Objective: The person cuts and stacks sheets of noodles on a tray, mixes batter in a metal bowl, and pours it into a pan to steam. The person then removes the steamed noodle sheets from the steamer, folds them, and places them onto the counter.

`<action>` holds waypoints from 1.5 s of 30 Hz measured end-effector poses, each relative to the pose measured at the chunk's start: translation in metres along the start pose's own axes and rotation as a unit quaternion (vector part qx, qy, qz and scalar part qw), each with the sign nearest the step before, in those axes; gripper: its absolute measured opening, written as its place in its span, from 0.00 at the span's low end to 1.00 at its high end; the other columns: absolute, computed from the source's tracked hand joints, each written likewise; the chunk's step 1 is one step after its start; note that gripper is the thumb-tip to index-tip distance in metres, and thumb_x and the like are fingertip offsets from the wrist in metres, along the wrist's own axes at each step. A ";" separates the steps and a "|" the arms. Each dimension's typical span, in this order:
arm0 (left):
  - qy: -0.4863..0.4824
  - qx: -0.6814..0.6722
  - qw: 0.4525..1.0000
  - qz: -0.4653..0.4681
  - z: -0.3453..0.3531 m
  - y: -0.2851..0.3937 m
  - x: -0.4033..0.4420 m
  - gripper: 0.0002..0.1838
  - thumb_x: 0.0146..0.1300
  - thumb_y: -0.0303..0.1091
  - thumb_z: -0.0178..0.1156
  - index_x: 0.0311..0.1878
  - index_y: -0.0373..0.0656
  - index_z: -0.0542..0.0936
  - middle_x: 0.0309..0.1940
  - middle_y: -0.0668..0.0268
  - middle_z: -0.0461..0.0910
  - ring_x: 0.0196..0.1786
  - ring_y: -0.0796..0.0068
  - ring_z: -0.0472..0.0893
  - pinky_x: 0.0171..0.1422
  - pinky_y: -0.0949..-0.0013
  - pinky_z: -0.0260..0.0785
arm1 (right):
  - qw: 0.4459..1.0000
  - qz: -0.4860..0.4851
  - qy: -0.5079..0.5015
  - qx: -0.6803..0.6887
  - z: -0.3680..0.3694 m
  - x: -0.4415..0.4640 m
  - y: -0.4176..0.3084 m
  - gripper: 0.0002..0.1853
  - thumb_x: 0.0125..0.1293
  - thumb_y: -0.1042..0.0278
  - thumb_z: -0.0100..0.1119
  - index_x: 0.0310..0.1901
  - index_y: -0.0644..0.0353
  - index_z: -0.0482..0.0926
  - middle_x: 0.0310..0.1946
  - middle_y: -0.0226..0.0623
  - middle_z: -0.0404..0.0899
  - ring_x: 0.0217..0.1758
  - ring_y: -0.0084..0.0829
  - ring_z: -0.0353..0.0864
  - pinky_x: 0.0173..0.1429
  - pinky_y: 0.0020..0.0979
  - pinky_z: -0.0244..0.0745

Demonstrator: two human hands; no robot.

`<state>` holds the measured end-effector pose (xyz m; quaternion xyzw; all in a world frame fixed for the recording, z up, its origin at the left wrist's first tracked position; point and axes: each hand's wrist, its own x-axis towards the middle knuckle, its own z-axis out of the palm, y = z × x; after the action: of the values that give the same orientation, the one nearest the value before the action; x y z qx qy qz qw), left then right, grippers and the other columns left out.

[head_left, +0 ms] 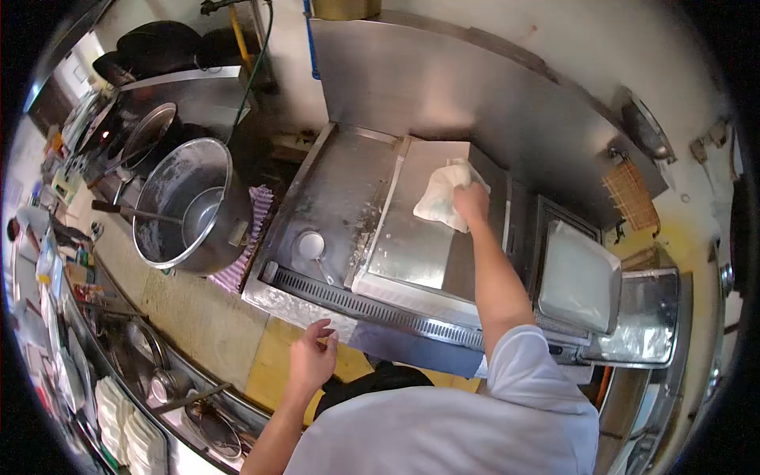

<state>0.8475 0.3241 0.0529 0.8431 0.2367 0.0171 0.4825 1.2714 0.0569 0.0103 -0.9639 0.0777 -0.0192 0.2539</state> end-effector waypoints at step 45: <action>0.502 -0.181 0.839 -0.106 -0.178 -0.114 -0.406 0.15 0.72 0.23 0.59 0.60 0.34 0.77 0.39 0.62 0.85 0.36 0.80 0.83 0.35 0.74 0.79 | 0.442 -0.824 -0.190 0.298 0.002 -0.720 -0.359 0.16 0.53 0.72 0.68 0.41 0.63 0.73 0.36 0.45 0.76 0.37 0.49 0.83 0.40 0.44 0.80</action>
<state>0.3977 0.3474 0.1351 0.5863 0.5270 0.4291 0.4409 0.6116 0.4812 0.1873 -0.4185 -0.8142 -0.0577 0.3984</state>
